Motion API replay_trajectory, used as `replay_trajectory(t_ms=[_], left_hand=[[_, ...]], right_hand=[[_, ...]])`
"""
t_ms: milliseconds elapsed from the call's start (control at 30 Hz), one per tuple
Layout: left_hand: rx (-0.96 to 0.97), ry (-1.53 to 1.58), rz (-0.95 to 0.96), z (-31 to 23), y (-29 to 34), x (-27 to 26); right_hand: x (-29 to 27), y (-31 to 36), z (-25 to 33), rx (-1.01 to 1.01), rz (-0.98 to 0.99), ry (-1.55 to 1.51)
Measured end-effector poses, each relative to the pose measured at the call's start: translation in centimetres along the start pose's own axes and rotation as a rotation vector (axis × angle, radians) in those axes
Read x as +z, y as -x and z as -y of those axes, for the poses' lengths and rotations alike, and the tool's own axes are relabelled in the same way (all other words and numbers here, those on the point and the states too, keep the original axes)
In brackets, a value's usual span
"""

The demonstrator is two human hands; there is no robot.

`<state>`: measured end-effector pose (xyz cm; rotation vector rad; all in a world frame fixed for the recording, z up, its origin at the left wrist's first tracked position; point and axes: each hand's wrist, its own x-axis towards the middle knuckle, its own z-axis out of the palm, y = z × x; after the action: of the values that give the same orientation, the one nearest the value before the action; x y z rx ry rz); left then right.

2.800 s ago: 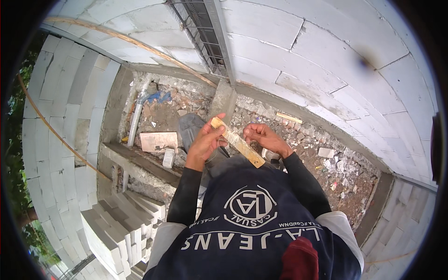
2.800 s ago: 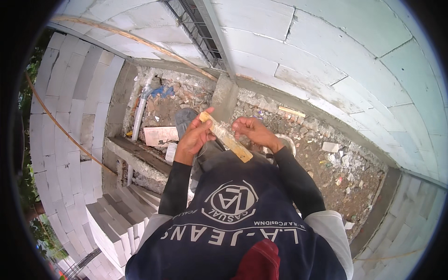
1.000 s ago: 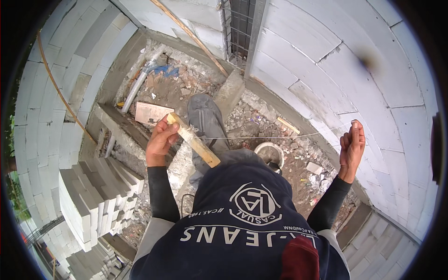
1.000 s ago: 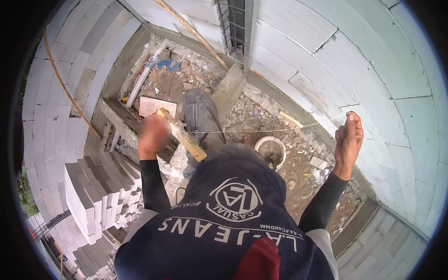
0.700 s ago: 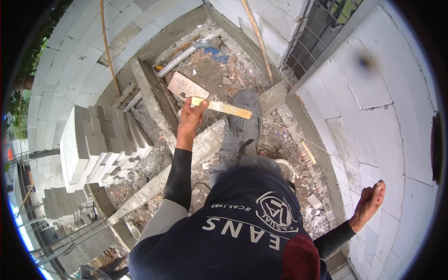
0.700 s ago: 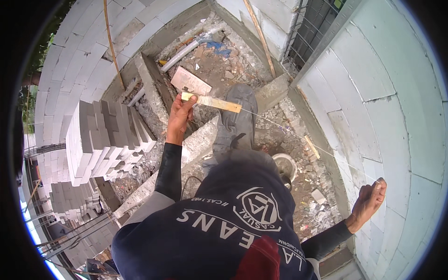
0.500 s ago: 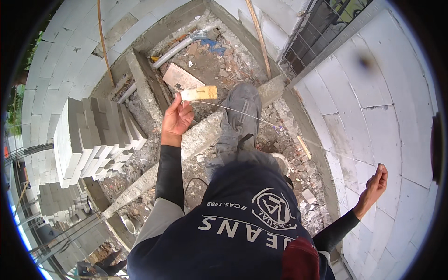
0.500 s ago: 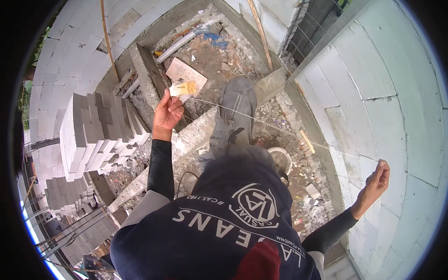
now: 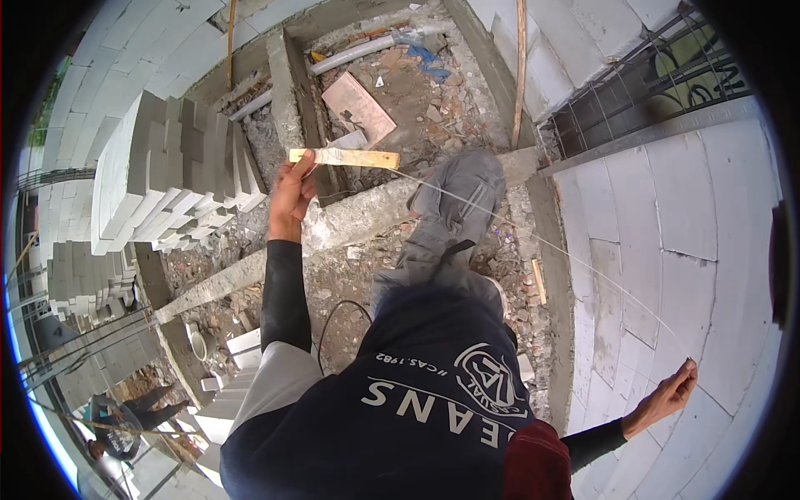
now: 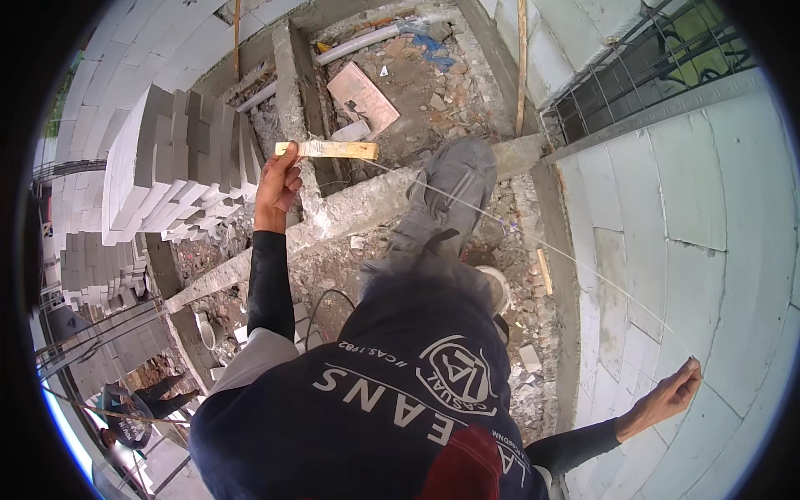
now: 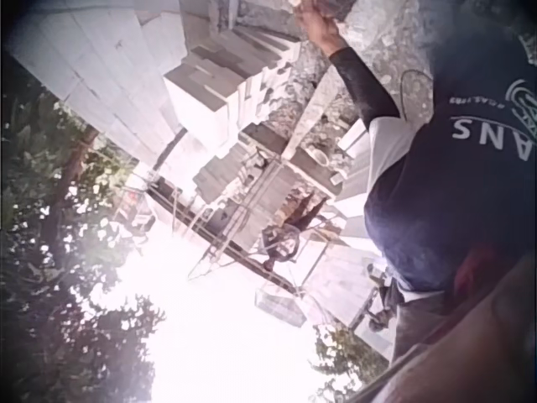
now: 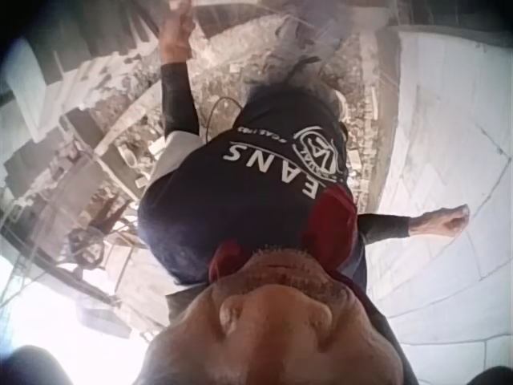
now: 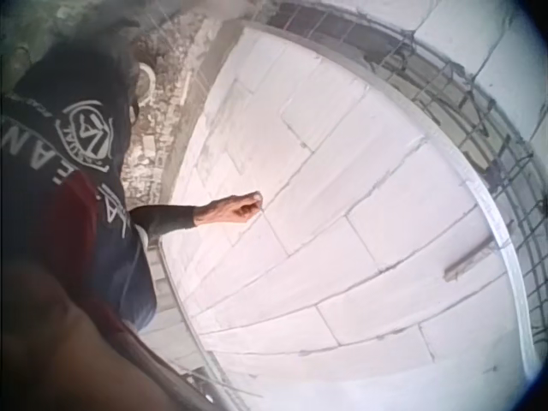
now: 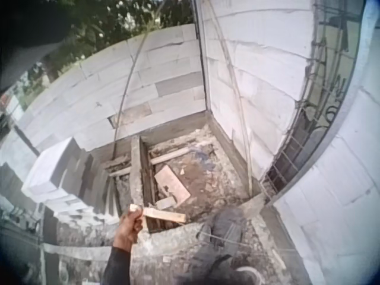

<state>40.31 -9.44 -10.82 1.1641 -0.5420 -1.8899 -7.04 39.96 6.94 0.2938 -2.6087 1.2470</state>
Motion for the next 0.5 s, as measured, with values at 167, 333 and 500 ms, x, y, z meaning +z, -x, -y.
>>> replay_trajectory(t_ms=[167,333,500], left_hand=[[0.062,-0.470,0.149,-3.6,2.5,1.1],[0.131,0.262,0.123,-5.5,-0.8,-6.4],[0.438,-0.603,-0.399,-4.4,1.2,-8.2]], right_hand=[[2.5,-1.7,0.5,-0.196,-0.091,0.127],[3.4,-2.8,-4.2,-0.192,0.025,0.238],[3.0,-2.3,-3.7,-0.178,0.103,0.384]])
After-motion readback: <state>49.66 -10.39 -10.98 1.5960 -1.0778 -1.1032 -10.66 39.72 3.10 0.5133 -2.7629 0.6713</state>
